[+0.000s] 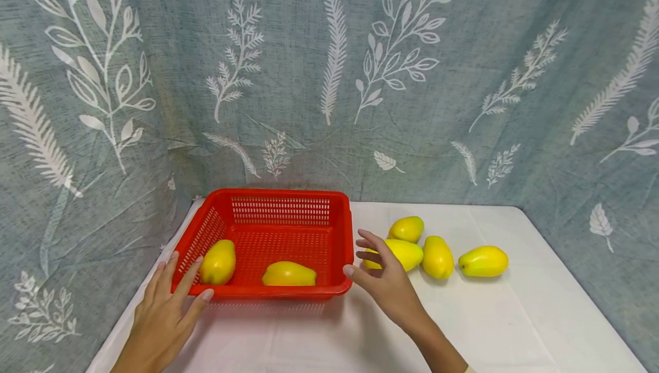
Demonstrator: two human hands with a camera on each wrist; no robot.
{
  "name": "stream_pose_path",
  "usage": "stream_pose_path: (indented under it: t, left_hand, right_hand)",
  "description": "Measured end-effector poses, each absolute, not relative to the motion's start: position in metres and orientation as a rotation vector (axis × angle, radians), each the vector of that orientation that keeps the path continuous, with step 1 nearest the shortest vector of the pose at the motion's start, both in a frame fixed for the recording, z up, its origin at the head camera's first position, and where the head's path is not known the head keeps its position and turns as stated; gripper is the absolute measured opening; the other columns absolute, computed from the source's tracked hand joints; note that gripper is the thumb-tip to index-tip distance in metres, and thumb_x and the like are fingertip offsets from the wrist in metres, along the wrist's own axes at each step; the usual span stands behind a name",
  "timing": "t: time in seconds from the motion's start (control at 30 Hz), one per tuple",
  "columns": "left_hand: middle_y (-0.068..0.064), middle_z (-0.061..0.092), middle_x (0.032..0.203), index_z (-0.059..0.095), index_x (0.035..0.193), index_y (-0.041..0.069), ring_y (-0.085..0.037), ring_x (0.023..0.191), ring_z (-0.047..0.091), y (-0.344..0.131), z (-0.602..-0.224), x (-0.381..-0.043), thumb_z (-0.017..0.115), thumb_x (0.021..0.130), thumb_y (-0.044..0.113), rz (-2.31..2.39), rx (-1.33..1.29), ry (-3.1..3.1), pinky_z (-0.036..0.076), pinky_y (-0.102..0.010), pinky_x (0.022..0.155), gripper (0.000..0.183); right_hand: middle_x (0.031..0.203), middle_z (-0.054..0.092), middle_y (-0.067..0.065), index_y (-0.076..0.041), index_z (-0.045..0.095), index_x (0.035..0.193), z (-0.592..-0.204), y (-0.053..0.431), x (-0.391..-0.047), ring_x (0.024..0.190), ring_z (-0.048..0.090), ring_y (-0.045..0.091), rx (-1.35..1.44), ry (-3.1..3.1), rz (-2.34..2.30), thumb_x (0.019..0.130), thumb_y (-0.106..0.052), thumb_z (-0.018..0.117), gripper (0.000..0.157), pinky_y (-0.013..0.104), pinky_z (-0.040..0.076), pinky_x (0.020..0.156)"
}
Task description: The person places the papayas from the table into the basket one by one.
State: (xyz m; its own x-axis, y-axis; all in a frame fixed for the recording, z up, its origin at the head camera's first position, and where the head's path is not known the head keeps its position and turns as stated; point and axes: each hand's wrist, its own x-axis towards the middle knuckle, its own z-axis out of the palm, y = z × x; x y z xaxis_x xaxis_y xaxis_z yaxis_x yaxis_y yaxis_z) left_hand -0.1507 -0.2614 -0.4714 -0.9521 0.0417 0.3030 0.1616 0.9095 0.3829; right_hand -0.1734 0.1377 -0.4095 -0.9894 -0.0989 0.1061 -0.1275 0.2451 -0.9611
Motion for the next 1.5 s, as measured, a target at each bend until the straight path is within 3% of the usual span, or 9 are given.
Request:
stream_pose_path:
  t: [0.17,0.47,0.67,1.13,1.5]
  left_hand:
    - [-0.027,0.011,0.174,0.033,0.166,0.013,-0.056,0.155,0.014,-0.263,-0.472,-0.151,0.059,0.106,0.047,-0.596,-0.156,-2.78,0.03,-0.089,0.093,0.073]
    - [-0.027,0.012,0.174,0.034,0.166,0.013,-0.055,0.156,0.012,-0.263,-0.473,-0.151,0.059,0.107,0.045,-0.61,-0.169,-2.761,0.03,-0.088,0.094,0.072]
    - [-0.027,0.01,0.174,0.033,0.166,0.013,-0.055,0.157,0.011,-0.264,-0.474,-0.152,0.058,0.107,0.047,-0.594,-0.167,-2.777,0.029,-0.089,0.095,0.073]
    - [-0.028,0.011,0.174,0.032,0.167,0.013,-0.055,0.157,0.01,-0.263,-0.474,-0.152,0.058,0.107,0.046,-0.616,-0.168,-2.767,0.027,-0.089,0.097,0.073]
    - [-0.028,0.011,0.174,0.031,0.167,0.013,-0.057,0.156,0.011,-0.262,-0.474,-0.152,0.058,0.107,0.046,-0.604,-0.168,-2.772,0.027,-0.089,0.097,0.073]
  right_hand:
    - [0.148,0.059,0.003,-0.029,0.051,0.155,-0.413,0.161,-0.165,0.135,0.06,0.027,0.145,-2.49,1.827,0.093,-0.029,0.083,0.069,0.048,0.053,0.11]
    - [0.152,0.057,0.01,-0.021,0.046,0.158,-0.421,0.21,-0.146,0.137,0.059,0.029,0.015,-2.532,1.719,0.095,-0.029,0.082,0.073,0.023,0.054,0.097]
    - [0.155,0.053,0.009,-0.022,0.04,0.162,-0.429,0.239,-0.134,0.14,0.056,0.03,-0.161,-2.587,1.678,0.096,-0.042,0.079,0.08,0.019,0.052,0.096]
    - [0.163,0.043,0.015,-0.019,0.023,0.17,-0.441,0.301,-0.116,0.144,0.05,0.035,-0.483,-2.634,1.556,0.098,-0.053,0.072,0.093,0.02,0.054,0.093]
    - [0.167,0.035,0.021,-0.018,0.012,0.172,-0.442,0.332,-0.117,0.147,0.045,0.038,-0.624,-2.619,1.542,0.098,-0.057,0.07,0.101,0.003,0.042,0.078]
